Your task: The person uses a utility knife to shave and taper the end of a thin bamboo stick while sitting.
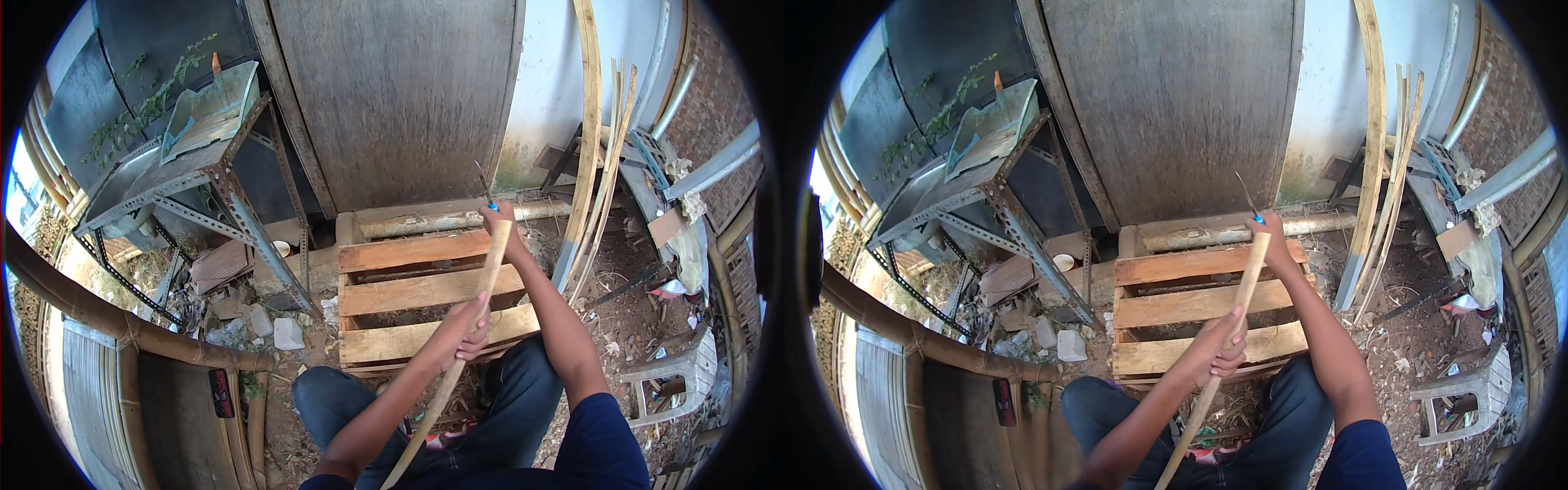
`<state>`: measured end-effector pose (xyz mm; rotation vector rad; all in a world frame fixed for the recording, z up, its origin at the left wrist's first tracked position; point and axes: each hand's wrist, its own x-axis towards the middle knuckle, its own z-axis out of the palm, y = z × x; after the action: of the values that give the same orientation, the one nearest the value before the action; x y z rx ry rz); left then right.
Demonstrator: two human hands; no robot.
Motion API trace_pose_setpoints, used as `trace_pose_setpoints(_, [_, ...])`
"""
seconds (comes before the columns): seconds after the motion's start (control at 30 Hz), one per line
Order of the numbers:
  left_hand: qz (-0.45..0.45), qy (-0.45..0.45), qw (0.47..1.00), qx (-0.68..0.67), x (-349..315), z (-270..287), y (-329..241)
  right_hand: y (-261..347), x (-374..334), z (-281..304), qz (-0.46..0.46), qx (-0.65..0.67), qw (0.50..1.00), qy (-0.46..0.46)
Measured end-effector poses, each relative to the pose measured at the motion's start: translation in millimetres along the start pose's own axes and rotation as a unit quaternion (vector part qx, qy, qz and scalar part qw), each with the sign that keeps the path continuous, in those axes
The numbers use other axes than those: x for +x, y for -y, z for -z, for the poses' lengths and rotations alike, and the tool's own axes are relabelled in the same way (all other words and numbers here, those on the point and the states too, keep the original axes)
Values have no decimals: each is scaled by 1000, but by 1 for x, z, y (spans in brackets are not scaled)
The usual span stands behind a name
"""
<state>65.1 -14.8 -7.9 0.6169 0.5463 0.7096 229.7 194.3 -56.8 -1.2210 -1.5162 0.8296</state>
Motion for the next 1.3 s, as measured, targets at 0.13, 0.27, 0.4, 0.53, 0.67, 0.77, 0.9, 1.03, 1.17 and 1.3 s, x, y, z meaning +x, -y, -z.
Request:
trace_pose_setpoints(0.13, [-42,-81,996,-23,-13,48,-27,28,-31,-7,83,-59,990,99])
trace_pose_setpoints(0.27, [-63,-105,992,-35,-20,52,-37,55,-59,-27,194,-117,950,216])
trace_pose_setpoints(0.4, [-98,-133,986,24,-15,44,-28,76,-72,-44,274,-117,918,261])
trace_pose_setpoints(0.53, [-108,-140,983,40,-17,46,-23,68,-70,-46,332,-158,902,224])
trace_pose_setpoints(0.67, [-52,-155,984,67,-11,33,-10,43,-26,-39,202,-176,963,30])
trace_pose_setpoints(0.77, [63,59,994,66,-2,-42,41,24,22,6,43,-70,990,-111])
trace_pose_setpoints(0.9, [42,-3,999,17,4,-1,15,11,-3,1,-114,187,972,-83])
trace_pose_setpoints(1.03, [-31,-63,997,-29,-10,52,-25,21,-18,-10,-8,72,997,33])
trace_pose_setpoints(1.17, [-48,-37,996,-72,-18,55,-39,46,-55,-31,195,-85,953,217])
trace_pose_setpoints(1.3, [-38,-17,996,-77,-19,52,-36,79,-78,-50,212,-54,943,251])
